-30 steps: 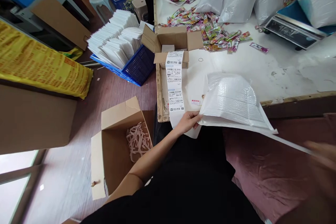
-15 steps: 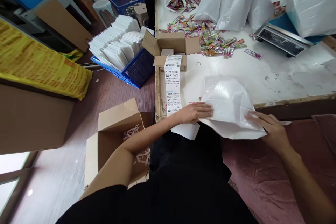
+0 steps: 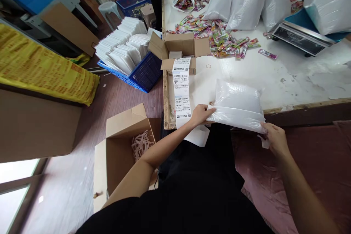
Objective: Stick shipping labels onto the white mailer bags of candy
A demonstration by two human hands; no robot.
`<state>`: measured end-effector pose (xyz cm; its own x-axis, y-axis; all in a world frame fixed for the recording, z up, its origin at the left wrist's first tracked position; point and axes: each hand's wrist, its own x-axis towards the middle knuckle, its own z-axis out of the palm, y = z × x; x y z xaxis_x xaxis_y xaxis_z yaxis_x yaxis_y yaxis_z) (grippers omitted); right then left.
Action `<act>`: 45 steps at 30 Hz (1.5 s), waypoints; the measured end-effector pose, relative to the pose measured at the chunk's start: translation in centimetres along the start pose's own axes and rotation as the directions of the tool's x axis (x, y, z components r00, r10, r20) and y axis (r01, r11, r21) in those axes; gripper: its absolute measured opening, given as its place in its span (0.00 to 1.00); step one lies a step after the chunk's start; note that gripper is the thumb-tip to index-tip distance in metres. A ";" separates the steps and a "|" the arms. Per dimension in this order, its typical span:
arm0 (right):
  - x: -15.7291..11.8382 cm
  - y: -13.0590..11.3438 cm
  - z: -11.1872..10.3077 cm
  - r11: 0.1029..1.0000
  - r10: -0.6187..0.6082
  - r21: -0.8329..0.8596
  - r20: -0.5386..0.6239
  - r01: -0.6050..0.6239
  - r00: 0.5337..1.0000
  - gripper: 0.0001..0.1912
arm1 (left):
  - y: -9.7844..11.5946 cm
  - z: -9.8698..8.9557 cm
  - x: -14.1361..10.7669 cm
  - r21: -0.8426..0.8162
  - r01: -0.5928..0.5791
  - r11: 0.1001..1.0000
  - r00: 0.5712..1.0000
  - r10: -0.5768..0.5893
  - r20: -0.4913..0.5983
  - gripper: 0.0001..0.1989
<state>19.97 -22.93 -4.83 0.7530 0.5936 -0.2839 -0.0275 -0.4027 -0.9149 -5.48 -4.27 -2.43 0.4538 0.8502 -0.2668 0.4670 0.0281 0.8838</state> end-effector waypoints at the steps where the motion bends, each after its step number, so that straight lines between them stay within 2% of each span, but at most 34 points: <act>1: 0.0 -0.3 0.0 0.995 0.086 0.051 0.020 -0.087 0.996 0.25 | 0.0 -0.1 0.2 -0.022 0.016 1.000 1.000 -0.016 0.001 0.20; 3: -0.3 -1.1 0.0 0.969 0.199 0.118 0.144 -0.216 0.969 0.27 | 0.1 -0.2 0.6 -0.119 0.087 0.989 0.992 -0.075 0.105 0.19; 5: -1.1 -2.1 0.5 0.931 0.208 0.228 0.315 -0.286 0.926 0.26 | 0.1 -0.8 0.8 -0.218 0.167 0.962 0.960 -0.108 0.258 0.19; 6: -1.7 -2.5 1.0 0.898 0.184 0.312 0.373 -0.310 0.909 0.25 | 0.0 -1.3 0.8 -0.248 0.165 0.955 0.958 -0.095 0.272 0.20; 7: -2.4 -2.8 1.8 0.860 0.144 0.403 0.394 -0.311 0.908 0.24 | -0.1 -2.0 0.8 -0.260 0.120 0.958 0.975 -0.065 0.213 0.20; 8: -3.1 -3.1 2.8 0.823 0.099 0.488 0.377 -0.289 0.921 0.24 | -0.2 -3.0 0.8 -0.242 0.040 0.969 0.997 -0.022 0.080 0.19; 9: -4.0 -3.4 4.0 0.788 0.063 0.559 0.343 -0.258 0.937 0.24 | -0.5 -4.1 0.8 -0.182 -0.048 0.982 0.994 0.029 -0.105 0.19; 10: -4.9 -3.6 5.3 0.757 0.040 0.612 0.306 -0.229 0.951 0.24 | -0.8 -5.4 0.8 -0.089 -0.110 0.990 0.952 0.079 -0.297 0.19; 11: -5.9 -3.7 6.8 0.732 0.036 0.647 0.275 -0.212 0.961 0.24 | -1.2 -6.6 0.8 0.013 -0.124 0.992 0.883 0.116 -0.455 0.21; 12: -6.9 -3.8 8.3 0.715 0.051 0.665 0.257 -0.215 0.965 0.25 | -1.7 -7.8 0.9 0.102 -0.091 0.991 0.820 0.133 -0.557 0.24; 13: -7.9 -3.9 9.6 0.705 0.080 0.667 0.260 -0.239 0.962 0.26 | -2.1 -8.9 1.1 0.168 -0.032 0.985 0.792 0.127 -0.598 0.25; 14: -9.0 -4.0 10.8 0.705 0.117 0.651 0.286 -0.283 0.951 0.28 | -2.6 -9.8 1.3 0.211 0.023 0.977 0.800 0.109 -0.590 0.23; 16: -10.9 -4.1 12.3 0.736 0.191 0.544 0.404 -0.403 0.894 0.28 | -3.3 -11.1 1.7 0.240 0.057 0.969 0.873 0.068 -0.483 0.13; 18: -12.6 -4.3 12.6 0.810 0.229 0.333 0.578 -0.482 0.783 0.25 | -3.7 -12.0 1.5 0.182 0.003 0.983 0.925 0.067 -0.375 0.08; 20: -14.0 -4.7 12.2 0.890 0.230 0.107 0.734 -0.443 0.639 0.24 | -3.5 -12.5 0.3 0.084 -0.058 0.995 0.921 0.085 -0.379 0.08; 21: -14.5 -5.1 12.0 0.921 0.204 0.050 0.782 -0.386 0.589 0.23 | -3.2 -12.5 -0.8 0.051 -0.085 0.995 0.898 0.099 -0.429 0.08; 22: -15.1 -5.7 12.0 0.944 0.148 0.056 0.809 -0.325 0.570 0.23 | -2.9 -12.3 -2.2 0.029 -0.123 0.992 0.868 0.122 -0.481 0.10; 23: -15.5 -6.5 12.3 0.956 0.063 0.119 0.811 -0.270 0.581 0.23 | -2.4 -11.9 -3.9 0.006 -0.174 0.985 0.851 0.153 -0.503 0.13; 24: -15.9 -7.4 12.9 0.949 -0.038 0.221 0.788 -0.224 0.615 0.24 | -1.9 -11.3 -5.8 -0.030 -0.234 0.972 0.853 0.190 -0.486 0.17; 25: -16.3 -8.3 13.7 0.925 -0.138 0.333 0.744 -0.184 0.654 0.25 | -1.4 -10.5 -7.7 -0.107 -0.292 0.950 0.893 0.231 -0.385 0.20; 26: -16.6 -9.3 14.8 0.891 -0.221 0.429 0.693 -0.147 0.686 0.26 | -1.0 -9.7 -9.7 -0.223 -0.310 0.924 0.942 0.267 -0.202 0.22; 28: -16.8 -10.9 17.1 0.859 -0.317 0.508 0.628 -0.066 0.711 0.26 | -1.0 -8.4 -13.0 -0.379 -0.188 0.906 0.966 0.241 0.099 0.22; 29: -16.7 -11.4 18.3 0.874 -0.341 0.486 0.619 -0.005 0.707 0.24 | -1.5 -8.3 -14.2 -0.387 -0.115 0.915 0.971 0.187 0.152 0.19; 30: -16.4 -11.6 19.5 0.894 -0.364 0.440 0.614 0.080 0.700 0.21 | -2.5 -8.7 -15.1 -0.351 -0.062 0.934 0.985 0.114 0.128 0.15; 31: -15.9 -11.6 20.6 0.909 -0.389 0.377 0.605 0.180 0.695 0.17 | -3.9 -9.5 -15.8 -0.281 -0.021 0.960 0.999 0.033 0.038 0.12; 32: -15.2 -11.4 21.7 0.911 -0.410 0.301 0.590 0.282 0.696 0.13 | -5.7 -10.8 -16.3 -0.179 0.022 0.984 0.993 -0.042 -0.111 0.12; 33: -14.3 -10.9 22.7 0.904 -0.424 0.220 0.567 0.367 0.706 0.12 | -7.9 -12.3 -16.8 -0.058 0.097 0.994 0.955 -0.109 -0.276 0.13; 34: -13.2 -10.4 23.8 0.896 -0.426 0.140 0.536 0.421 0.728 0.13 | -10.3 -14.0 -17.3 0.060 0.220 0.974 0.885 -0.173 -0.433 0.14; 35: -12.1 -9.8 24.9 0.894 -0.413 0.064 0.505 0.444 0.758 0.14 | -12.8 -15.5 -17.9 0.170 0.376 0.911 0.810 -0.234 -0.537 0.15; 37: -9.8 -8.7 27.1 0.911 -0.342 -0.057 0.450 0.409 0.825 0.16 | -17.5 -18.0 -19.6 0.290 0.680 0.674 0.670 -0.410 -0.619 0.15; 39: -7.9 -8.0 29.0 0.931 -0.276 -0.115 0.396 0.346 0.876 0.19 | -21.0 -19.1 -21.3 0.278 0.774 0.568 0.590 -0.489 -0.642 0.18; 40: -7.1 -7.9 29.9 0.939 -0.257 -0.124 0.371 0.322 0.892 0.21 | -22.1 -19.2 -21.9 0.276 0.796 0.538 0.568 -0.510 -0.645 0.23; 42: -5.9 -7.9 31.1 0.949 -0.235 -0.127 0.329 0.290 0.915 0.25 | -22.9 -18.8 -22.2 0.277 0.784 0.555 0.581 -0.500 -0.643 0.31; 45: -5.3 -8.1 31.9 0.957 -0.216 -0.117 0.317 0.264 0.923 0.30 | -20.6 -17.8 -19.9 0.244 0.629 0.738 0.668 -0.353 -0.655 0.31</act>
<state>-4.73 -0.58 -5.09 0.4930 0.8560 -0.1555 0.2495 -0.3103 -0.9173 -37.60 -12.44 -8.50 -0.3588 0.9025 -0.2381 0.8154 0.4272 0.3907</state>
